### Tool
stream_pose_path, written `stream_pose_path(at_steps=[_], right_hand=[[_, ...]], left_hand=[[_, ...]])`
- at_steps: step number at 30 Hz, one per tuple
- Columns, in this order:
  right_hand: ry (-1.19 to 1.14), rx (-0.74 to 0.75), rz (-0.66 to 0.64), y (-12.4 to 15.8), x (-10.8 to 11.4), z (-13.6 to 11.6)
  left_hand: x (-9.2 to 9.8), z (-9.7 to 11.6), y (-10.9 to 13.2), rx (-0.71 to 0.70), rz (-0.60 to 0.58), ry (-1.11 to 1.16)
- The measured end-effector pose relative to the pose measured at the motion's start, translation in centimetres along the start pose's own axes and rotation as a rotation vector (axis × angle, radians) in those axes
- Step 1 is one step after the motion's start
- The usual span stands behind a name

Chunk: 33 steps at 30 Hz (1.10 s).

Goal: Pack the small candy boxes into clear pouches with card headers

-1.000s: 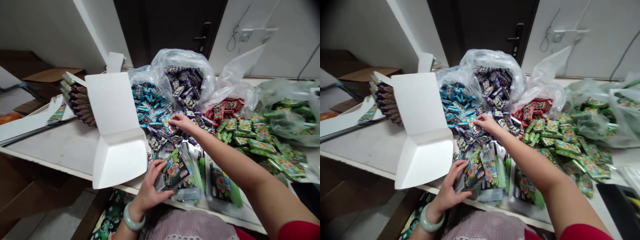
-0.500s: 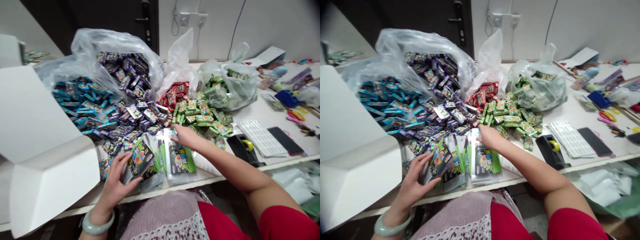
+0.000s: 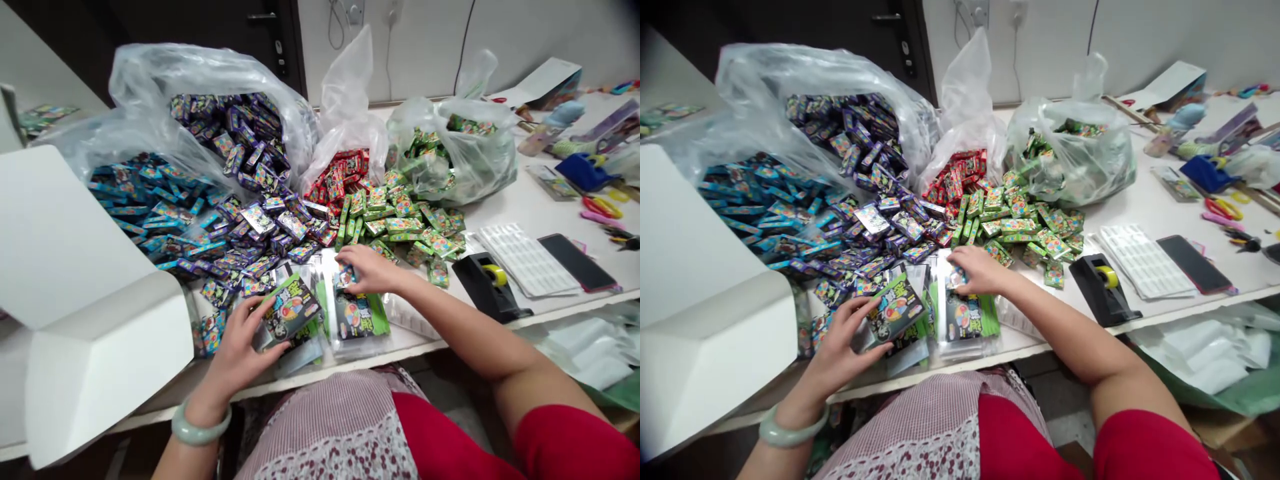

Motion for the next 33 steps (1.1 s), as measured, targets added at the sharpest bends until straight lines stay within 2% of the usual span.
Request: stream_pose_path(at_steps=[2,3,7,10,20,23,25,29,33], right_hand=[[-0.059,0.065,0.111,0.3,1.7,-1.3],[-0.072,0.117,0.117,0.6,2.5,-2.1],[0.045,0.267,-0.100,0.9,4.3,-5.4],[0.165,0.276,-0.195,0.5,4.3,-6.6],[0.217,0.275,-0.234,-0.6,3.4,-7.2],[0.083,0.263,-0.224,-0.8,2.8,-7.2],[-0.054,0.241,-0.154,-0.8,2.5,-7.0],[-0.265,0.047,0.083,0.0,1.3,-6.3],[-0.594,-0.131,0.101,0.7,-0.6,-6.4]], left_hand=[[0.1,0.2,0.0,-0.001,-0.014,-0.001],[0.2,0.3,0.0,-0.005,-0.023,0.010],[0.3,1.0,-0.5,-0.026,-0.054,0.081],[0.2,1.5,-0.9,-0.068,-0.091,0.114],[-0.3,1.9,-0.7,-0.068,-0.111,0.165],[-0.4,2.0,-0.8,-0.067,-0.098,0.197],[-0.3,2.0,-0.9,-0.045,-0.057,0.188],[0.1,2.6,-0.8,-0.025,0.102,0.066],[0.0,3.9,-0.8,0.019,0.234,0.004]])
Point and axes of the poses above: each hand's wrist, its own y-axis away from the middle knuckle, its own x-axis out of the back of the hand, z = x × y, the point moved 3 cm from there along -y, towards the middle knuckle, and after that the axes turned 3 degrees about -y, right-handed, at the moved point
